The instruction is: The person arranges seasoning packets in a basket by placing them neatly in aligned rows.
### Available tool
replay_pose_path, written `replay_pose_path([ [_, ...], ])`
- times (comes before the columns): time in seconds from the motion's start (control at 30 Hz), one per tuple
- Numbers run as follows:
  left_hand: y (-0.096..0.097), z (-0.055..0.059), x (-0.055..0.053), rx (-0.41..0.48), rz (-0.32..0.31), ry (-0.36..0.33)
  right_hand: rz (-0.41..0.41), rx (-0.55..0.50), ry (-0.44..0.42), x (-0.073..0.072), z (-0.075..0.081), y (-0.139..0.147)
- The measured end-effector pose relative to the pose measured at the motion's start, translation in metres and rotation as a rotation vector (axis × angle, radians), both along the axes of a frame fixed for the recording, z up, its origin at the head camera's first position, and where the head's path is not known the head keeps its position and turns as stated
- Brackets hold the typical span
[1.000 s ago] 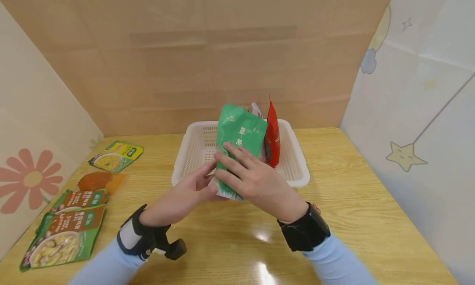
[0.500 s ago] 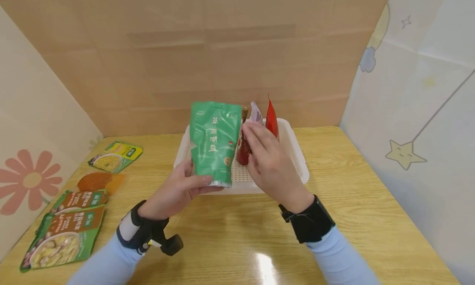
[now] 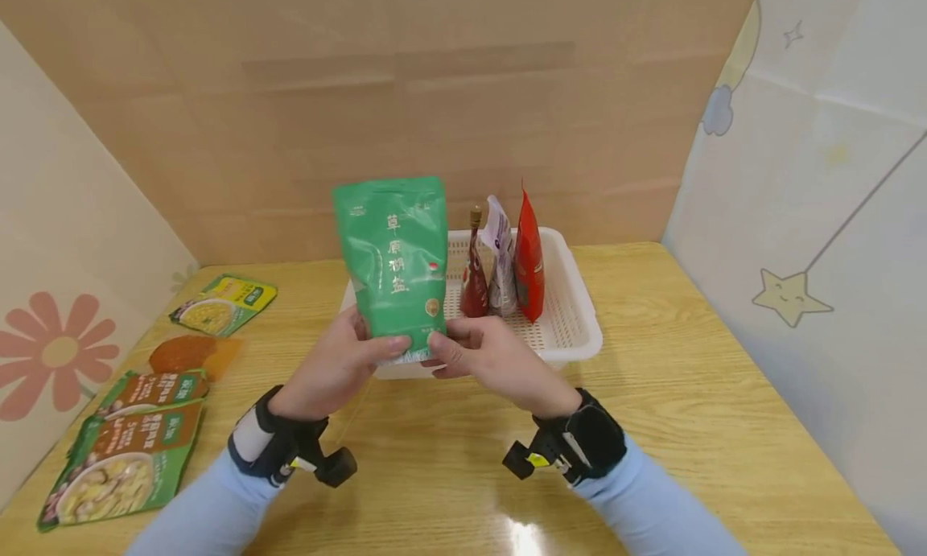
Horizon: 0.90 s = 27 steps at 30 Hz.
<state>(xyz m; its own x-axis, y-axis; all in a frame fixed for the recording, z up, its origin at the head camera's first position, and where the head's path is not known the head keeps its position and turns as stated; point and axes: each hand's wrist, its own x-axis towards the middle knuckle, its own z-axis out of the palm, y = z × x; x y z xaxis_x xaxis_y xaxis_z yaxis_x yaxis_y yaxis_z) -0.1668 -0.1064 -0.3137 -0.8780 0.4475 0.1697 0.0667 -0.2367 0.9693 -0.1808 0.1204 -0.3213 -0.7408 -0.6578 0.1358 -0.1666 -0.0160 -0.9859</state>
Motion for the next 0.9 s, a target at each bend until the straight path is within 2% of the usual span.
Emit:
replay_pose_path([
  [0.07, 0.0, -0.001, 0.0, -0.017, -0.036, 0.007, 0.028, -0.047, -0.043, 0.002, -0.002, -0.003],
  [0.13, 0.0, -0.002, -0.001, -0.024, -0.075, 0.022, 0.018, -0.05, -0.056, 0.005, -0.003, -0.007],
  [0.27, -0.003, -0.002, -0.001, -0.056, -0.122, 0.054, -0.049, 0.012, -0.008, 0.009, -0.004, -0.011],
  [0.33, -0.004, -0.002, -0.001, -0.089, -0.115, 0.06, -0.089, 0.046, 0.041, 0.01, -0.005, -0.012],
  [0.43, -0.006, -0.001, -0.002, -0.162, -0.058, 0.073, -0.139, 0.057, 0.132, 0.011, -0.009, -0.016],
  [0.53, -0.006, 0.001, -0.003, -0.212, 0.03, 0.115, -0.255, 0.086, 0.288, 0.011, -0.013, -0.02],
  [0.63, -0.005, 0.005, -0.002, -0.231, 0.147, 0.201, -0.43, 0.141, 0.548, 0.011, -0.016, -0.02],
  [0.7, -0.004, 0.009, 0.002, -0.249, 0.225, 0.231, -0.561, 0.184, 0.748, 0.008, -0.017, -0.019],
  [0.73, -0.003, 0.011, 0.005, -0.256, 0.244, 0.246, -0.623, 0.203, 0.839, 0.006, -0.018, -0.018],
  [0.8, -0.001, 0.015, 0.012, -0.272, 0.231, 0.236, -0.714, 0.229, 0.965, 0.003, -0.018, -0.017],
  [0.9, 0.004, 0.019, 0.024, -0.244, 0.137, 0.2, -0.801, 0.253, 1.06, 0.0, -0.018, -0.014],
])
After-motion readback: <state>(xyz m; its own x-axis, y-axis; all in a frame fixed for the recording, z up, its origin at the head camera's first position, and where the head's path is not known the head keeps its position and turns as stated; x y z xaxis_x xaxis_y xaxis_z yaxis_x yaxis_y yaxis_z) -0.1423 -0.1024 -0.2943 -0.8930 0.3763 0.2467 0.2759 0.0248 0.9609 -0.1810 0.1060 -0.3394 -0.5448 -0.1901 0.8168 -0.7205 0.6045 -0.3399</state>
